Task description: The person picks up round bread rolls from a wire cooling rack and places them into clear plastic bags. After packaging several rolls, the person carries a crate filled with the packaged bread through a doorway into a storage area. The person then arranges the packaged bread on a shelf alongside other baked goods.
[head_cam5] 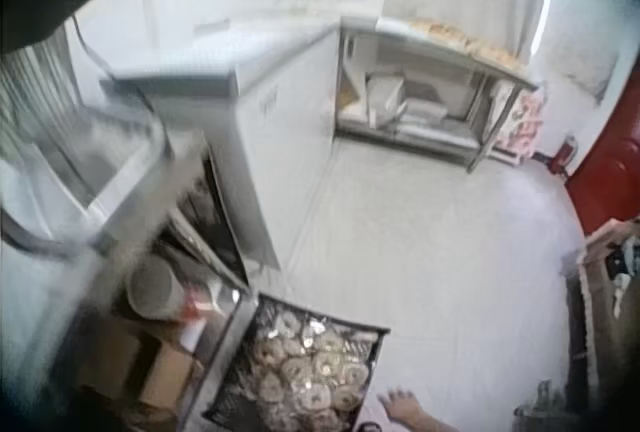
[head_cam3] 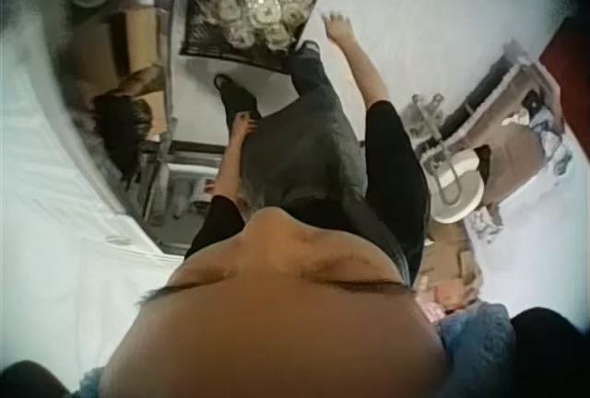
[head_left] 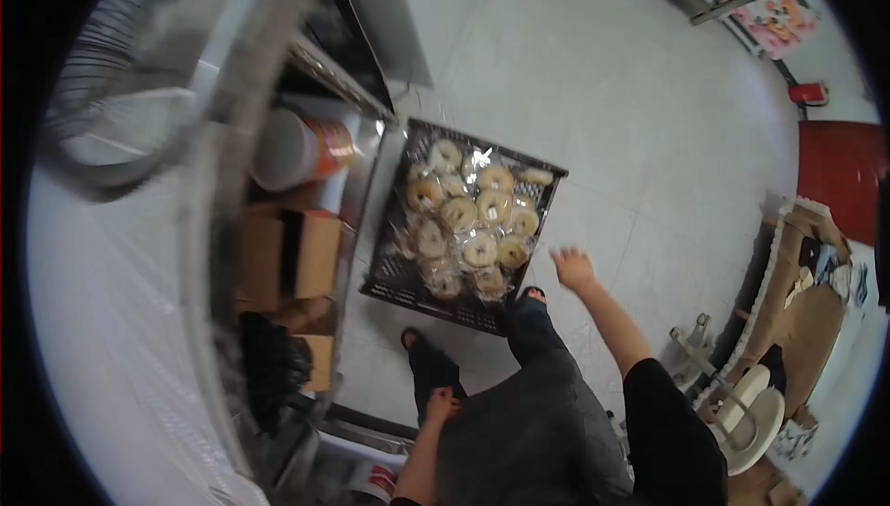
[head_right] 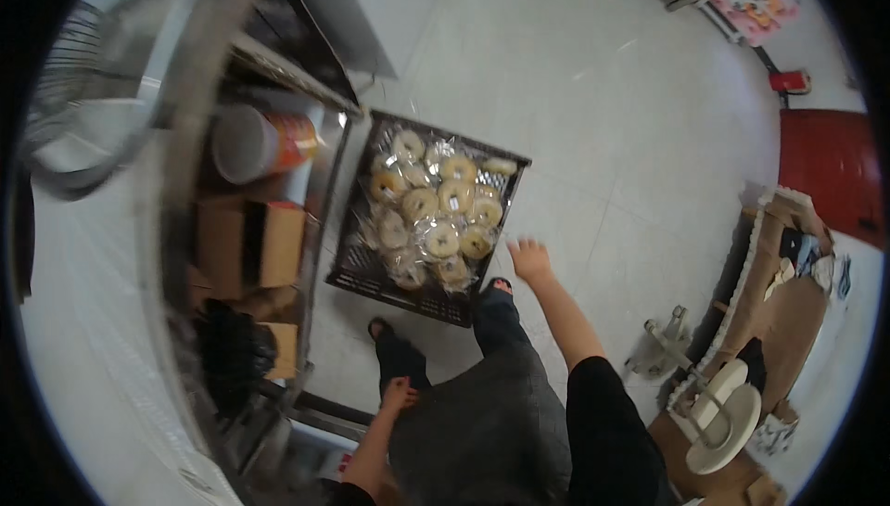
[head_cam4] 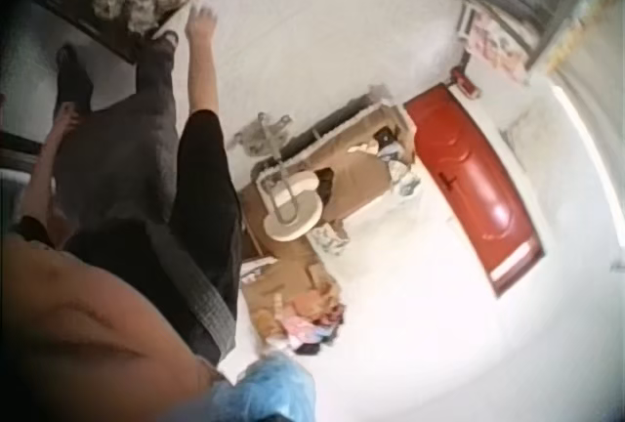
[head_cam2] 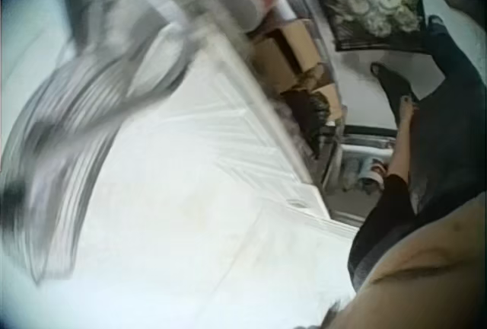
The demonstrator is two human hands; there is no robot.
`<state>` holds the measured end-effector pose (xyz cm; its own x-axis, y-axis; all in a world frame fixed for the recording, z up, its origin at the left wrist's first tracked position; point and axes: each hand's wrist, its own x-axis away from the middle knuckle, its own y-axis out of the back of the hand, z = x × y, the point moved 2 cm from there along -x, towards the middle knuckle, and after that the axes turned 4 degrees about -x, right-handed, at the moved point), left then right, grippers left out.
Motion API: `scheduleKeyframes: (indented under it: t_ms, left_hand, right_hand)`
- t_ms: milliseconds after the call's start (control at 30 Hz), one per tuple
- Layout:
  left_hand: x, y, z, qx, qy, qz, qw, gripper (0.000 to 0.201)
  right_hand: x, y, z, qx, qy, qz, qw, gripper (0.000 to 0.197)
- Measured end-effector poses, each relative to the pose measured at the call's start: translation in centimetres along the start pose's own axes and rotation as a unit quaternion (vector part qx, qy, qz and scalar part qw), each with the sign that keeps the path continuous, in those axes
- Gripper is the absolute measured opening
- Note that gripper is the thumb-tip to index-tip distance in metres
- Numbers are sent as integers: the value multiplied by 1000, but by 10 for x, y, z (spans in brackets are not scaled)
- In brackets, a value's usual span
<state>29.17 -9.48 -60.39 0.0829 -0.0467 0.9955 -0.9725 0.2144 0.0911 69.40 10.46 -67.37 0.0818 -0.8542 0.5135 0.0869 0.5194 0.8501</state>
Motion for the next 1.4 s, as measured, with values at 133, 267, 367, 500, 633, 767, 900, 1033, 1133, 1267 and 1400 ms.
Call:
scheduleKeyframes:
  t_ms: [133, 267, 367, 500, 633, 767, 900, 1033, 1133, 1267, 1400]
  left_hand:
    - [-134, -2, 16, 263, -39, -66, 962, 43]
    - [-218, -29, -70, 378, -19, -118, 918, 62]
    - [-294, -33, -78, 459, -86, -158, 870, 36]
    - [-284, -20, -82, 515, -56, -178, 837, 31]
    - [-217, -9, -124, 430, -69, -215, 874, 38]
    - [-92, -16, -210, 257, -200, -181, 928, 31]
    - [65, -61, -294, 29, -319, -119, 940, 35]
    - [235, -85, -363, -96, -396, -4, 913, 39]
    - [393, -130, -400, -141, -447, 65, 881, 53]
    - [466, -188, -455, -198, -517, 66, 830, 56]
    - [402, -233, -518, -208, -559, 51, 801, 55]
  right_hand:
    - [-160, 33, -13, -76, 17, -112, 991, 47]
    - [-277, 14, -22, -78, 33, -170, 982, 56]
    - [-351, -21, -18, -273, 44, -148, 950, 51]
    - [-323, -9, 6, -147, -94, -18, 984, 47]
    - [-241, -27, -97, -197, -189, 1, 962, 51]
    - [-71, 2, -205, -235, -284, 28, 929, 57]
    - [130, 95, -245, -265, -329, 77, 903, 59]
    - [285, 204, -249, -435, -379, -53, 815, 41]
    - [401, 262, -266, -708, -305, -254, 584, 24]
    - [472, 333, -254, -756, -260, -382, 464, 24]
    - [443, 318, -263, -795, -249, -407, 374, 17]
